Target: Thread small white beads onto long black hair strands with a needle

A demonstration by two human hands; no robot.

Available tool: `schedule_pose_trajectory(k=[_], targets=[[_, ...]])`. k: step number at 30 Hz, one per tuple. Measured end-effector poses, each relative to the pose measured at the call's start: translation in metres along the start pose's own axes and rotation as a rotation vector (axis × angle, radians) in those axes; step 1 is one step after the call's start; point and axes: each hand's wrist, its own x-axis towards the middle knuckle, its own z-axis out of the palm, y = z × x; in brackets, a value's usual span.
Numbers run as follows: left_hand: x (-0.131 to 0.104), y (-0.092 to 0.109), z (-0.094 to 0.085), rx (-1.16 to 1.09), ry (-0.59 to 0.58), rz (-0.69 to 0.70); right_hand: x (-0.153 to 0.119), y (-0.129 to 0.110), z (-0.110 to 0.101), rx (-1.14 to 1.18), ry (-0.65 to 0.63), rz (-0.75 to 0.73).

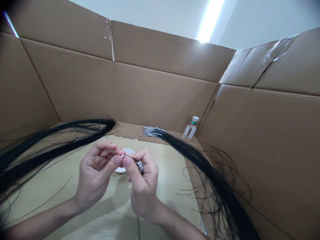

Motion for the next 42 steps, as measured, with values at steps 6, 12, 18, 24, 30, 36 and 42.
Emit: schedule_pose_trajectory(k=[6, 12, 18, 24, 30, 36, 42], targets=[[0.003, 0.003, -0.001, 0.033, 0.046, 0.051, 0.004, -0.002, -0.001, -0.034, -0.056, 0.028], [0.008, 0.003, -0.004, 0.01, 0.037, 0.039, 0.004, -0.002, -0.003, -0.046, -0.066, 0.016], [0.006, 0.001, -0.001, 0.035, 0.027, 0.025, 0.006, 0.001, -0.002, -0.062, -0.011, 0.002], [0.0, -0.001, 0.003, -0.022, 0.008, -0.004, 0.002, 0.006, 0.002, -0.119, 0.009, -0.006], [0.001, -0.003, -0.002, -0.078, -0.026, -0.031, 0.002, 0.004, -0.001, -0.107, -0.022, -0.005], [0.009, 0.0, -0.007, -0.111, -0.024, -0.075, 0.007, -0.003, -0.007, -0.129, -0.052, -0.072], [0.01, 0.001, -0.006, -0.218, -0.098, -0.154, 0.006, -0.004, -0.009, -0.372, 0.025, -0.208]])
